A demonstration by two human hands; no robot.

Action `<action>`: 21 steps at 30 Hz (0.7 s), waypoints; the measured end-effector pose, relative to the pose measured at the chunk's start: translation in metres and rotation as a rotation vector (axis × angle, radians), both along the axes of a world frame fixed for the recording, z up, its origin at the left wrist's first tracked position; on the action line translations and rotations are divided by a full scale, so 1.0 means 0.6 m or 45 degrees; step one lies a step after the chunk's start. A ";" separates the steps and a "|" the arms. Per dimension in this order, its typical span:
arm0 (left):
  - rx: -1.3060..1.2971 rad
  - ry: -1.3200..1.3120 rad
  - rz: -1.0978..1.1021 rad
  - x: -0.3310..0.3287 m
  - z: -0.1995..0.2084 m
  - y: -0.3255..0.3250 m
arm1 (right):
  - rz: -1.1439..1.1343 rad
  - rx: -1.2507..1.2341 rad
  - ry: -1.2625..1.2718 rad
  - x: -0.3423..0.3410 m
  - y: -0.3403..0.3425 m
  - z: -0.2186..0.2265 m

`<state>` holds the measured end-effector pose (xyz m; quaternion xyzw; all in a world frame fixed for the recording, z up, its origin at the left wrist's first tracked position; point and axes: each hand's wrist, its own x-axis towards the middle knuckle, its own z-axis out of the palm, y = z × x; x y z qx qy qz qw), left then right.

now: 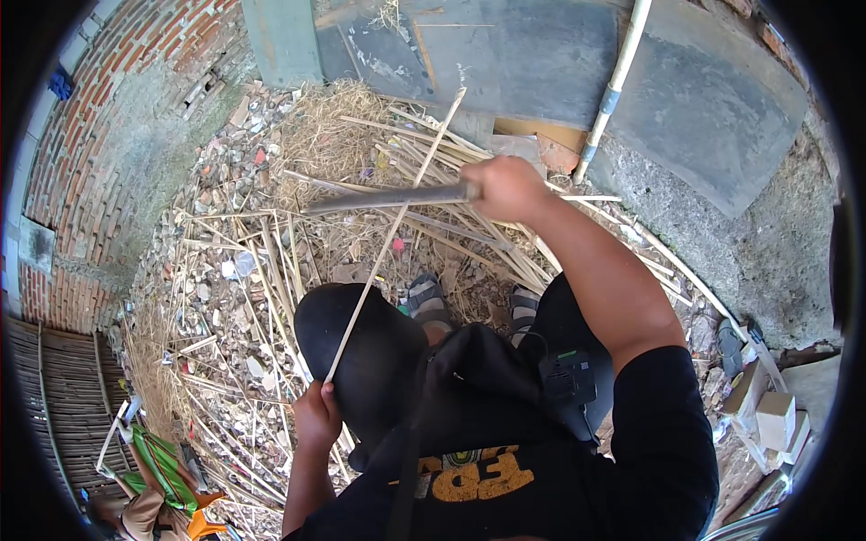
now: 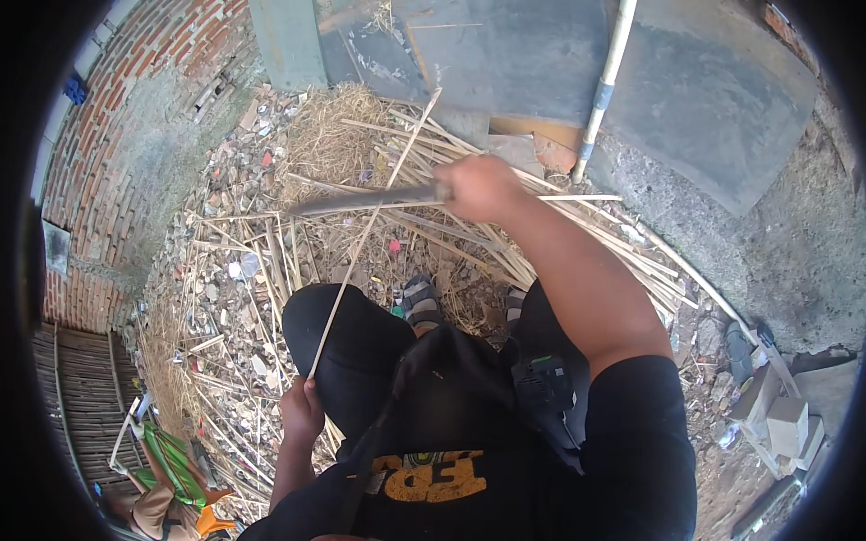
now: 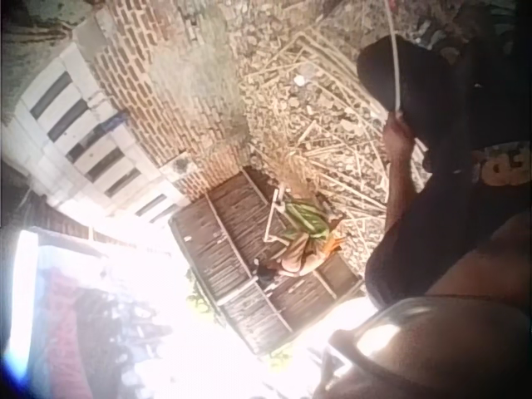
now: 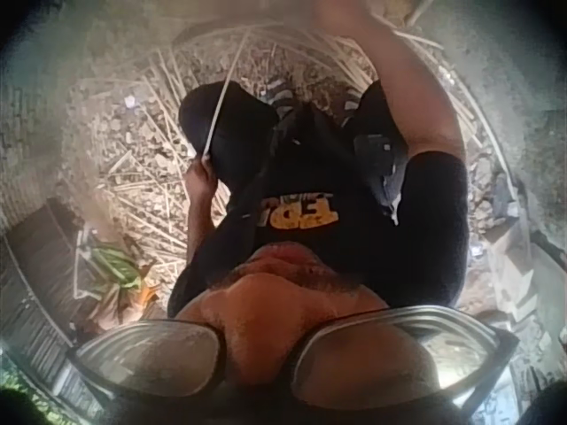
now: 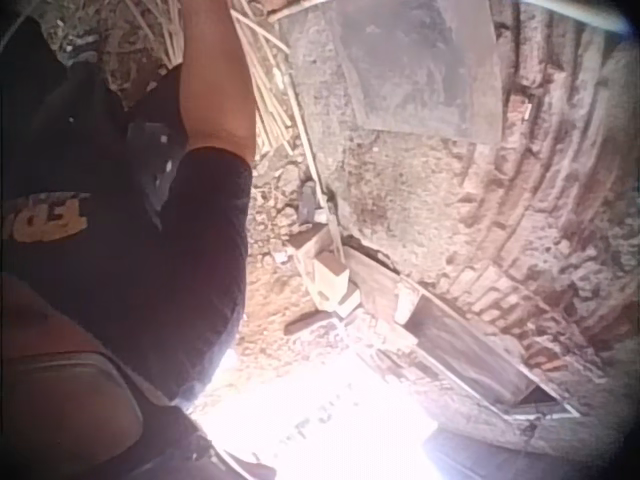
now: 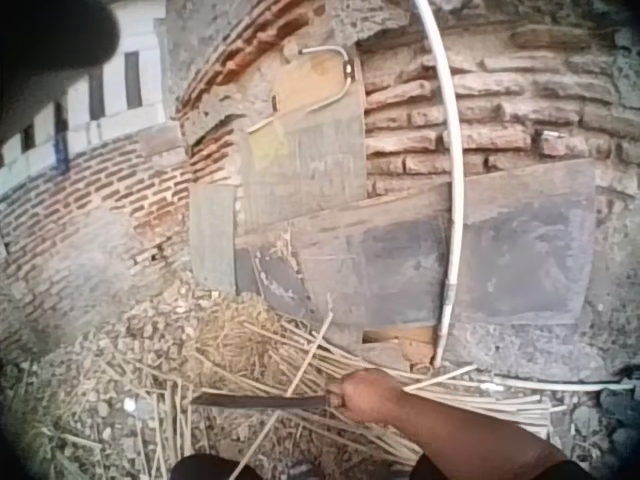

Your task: The person strips thin layers from a bamboo pole using a large knife while sitting on the ground.

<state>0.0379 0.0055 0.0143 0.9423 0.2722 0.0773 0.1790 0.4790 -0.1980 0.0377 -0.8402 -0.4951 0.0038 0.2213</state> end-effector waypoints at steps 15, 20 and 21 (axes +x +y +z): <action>0.000 0.001 -0.009 -0.065 -0.003 0.020 | 0.010 -0.129 -0.042 -0.010 -0.002 0.024; -0.040 0.010 0.035 -0.110 -0.012 0.057 | -0.481 -0.016 0.156 0.086 -0.046 -0.011; -0.041 0.004 0.043 -0.119 -0.006 0.060 | -0.644 0.047 0.230 0.088 -0.046 -0.006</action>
